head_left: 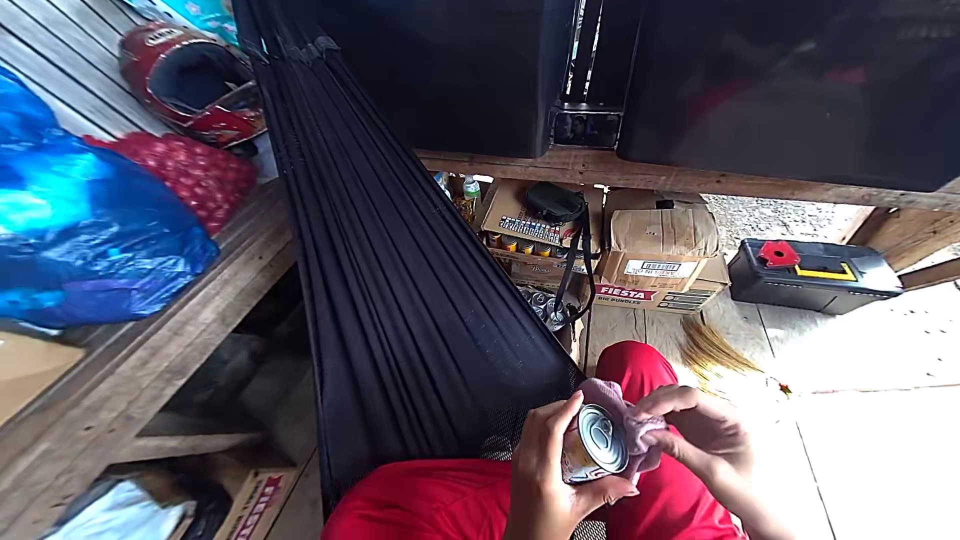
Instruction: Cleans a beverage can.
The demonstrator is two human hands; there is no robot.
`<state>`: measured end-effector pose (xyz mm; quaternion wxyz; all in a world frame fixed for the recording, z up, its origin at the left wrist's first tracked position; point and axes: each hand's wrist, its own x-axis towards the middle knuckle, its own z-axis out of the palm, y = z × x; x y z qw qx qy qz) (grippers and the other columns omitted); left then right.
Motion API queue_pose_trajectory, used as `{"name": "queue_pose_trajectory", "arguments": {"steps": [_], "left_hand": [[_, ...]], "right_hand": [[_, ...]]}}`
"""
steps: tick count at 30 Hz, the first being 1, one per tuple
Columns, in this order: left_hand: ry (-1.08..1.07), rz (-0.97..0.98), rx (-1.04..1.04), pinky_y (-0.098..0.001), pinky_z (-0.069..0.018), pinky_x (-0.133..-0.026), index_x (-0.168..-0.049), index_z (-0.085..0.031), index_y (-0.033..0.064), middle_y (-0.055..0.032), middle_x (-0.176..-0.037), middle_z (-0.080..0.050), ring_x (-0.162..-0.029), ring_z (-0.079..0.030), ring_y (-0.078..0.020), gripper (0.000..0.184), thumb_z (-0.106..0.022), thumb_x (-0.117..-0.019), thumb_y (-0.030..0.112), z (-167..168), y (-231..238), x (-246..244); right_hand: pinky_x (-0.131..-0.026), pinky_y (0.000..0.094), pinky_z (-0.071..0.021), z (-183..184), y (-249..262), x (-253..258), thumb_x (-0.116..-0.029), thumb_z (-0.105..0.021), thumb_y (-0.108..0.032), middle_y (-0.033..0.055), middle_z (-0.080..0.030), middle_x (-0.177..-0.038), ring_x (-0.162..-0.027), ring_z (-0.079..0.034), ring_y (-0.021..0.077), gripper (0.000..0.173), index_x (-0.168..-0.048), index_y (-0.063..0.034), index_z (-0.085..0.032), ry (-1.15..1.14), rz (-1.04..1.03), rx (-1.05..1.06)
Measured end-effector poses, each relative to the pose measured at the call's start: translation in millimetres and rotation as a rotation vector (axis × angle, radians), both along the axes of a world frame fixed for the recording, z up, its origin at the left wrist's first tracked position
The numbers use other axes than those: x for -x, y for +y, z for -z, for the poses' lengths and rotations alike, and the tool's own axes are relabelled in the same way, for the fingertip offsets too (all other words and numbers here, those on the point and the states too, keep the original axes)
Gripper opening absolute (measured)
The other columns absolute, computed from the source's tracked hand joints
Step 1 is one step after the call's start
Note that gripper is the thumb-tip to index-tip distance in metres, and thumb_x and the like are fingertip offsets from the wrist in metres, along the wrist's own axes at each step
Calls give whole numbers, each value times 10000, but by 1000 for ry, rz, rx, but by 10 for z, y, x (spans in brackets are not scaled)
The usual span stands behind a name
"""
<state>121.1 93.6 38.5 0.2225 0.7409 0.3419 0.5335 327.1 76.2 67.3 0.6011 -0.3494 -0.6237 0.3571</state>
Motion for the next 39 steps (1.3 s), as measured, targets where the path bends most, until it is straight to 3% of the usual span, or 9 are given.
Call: {"name": "queue_pose_trajectory", "arguments": {"steps": [4,10,15,20,26,32,39], "left_hand": [[-27,-29,-48,-166,-470,-1028,-1371,-584,78,-40,-1206,-611,-1160,-581,-47,803,-823,-767,550,-10,-84,266],[77,-45,-63,-167,-478,-1014,-1325,-614,96,-40,-1182,-614,-1143,-589,-69,734,-892,-725,415,-1,-233,940],[171,-61,-82,-156,-466,-1017,-1301,-615,107,-31,-1170,-605,-1137,-583,-61,701,-879,-733,423,-107,-331,1486],[207,-83,-105,-150,-469,-1007,-1286,-620,122,-18,-1161,-603,-1134,-582,-55,676,-875,-740,428,-181,-345,1727],[184,-102,-119,-153,-462,-1017,-1293,-609,134,-14,-1164,-600,-1145,-578,-57,661,-863,-758,427,-105,-301,1496],[119,-128,-161,-158,-464,-1014,-1277,-609,132,-18,-1158,-595,-1136,-579,-64,626,-849,-777,422,-21,-181,900],[79,-111,-166,-161,-473,-996,-1283,-611,139,-23,-1143,-602,-1117,-588,-75,620,-848,-776,405,1,-24,173]], "right_hand": [[-894,217,-594,51,-39,264,-886,-789,-198,-54,-752,-1113,-1020,-714,70,282,-1158,-229,-725,145,134,38],[-893,213,-597,197,-215,1003,-882,-794,-193,-58,-760,-1102,-1007,-723,66,296,-1169,-229,-728,250,132,61],[-892,224,-604,273,-365,1537,-896,-786,-182,-46,-750,-1122,-1032,-717,73,268,-1155,-216,-726,305,82,60],[-873,212,-603,253,-408,1766,-886,-790,-176,-56,-748,-1094,-1002,-716,60,266,-1138,-219,-720,337,104,87],[-893,217,-596,265,-372,1534,-890,-778,-160,-67,-738,-1094,-984,-707,50,312,-1191,-218,-722,276,101,123],[-890,207,-589,223,-185,918,-883,-778,-185,-102,-733,-1068,-969,-702,34,309,-1176,-256,-706,155,157,37],[-916,185,-563,40,-36,254,-893,-762,-186,-111,-715,-1075,-1008,-672,9,279,-1164,-234,-720,41,135,-43]]}}
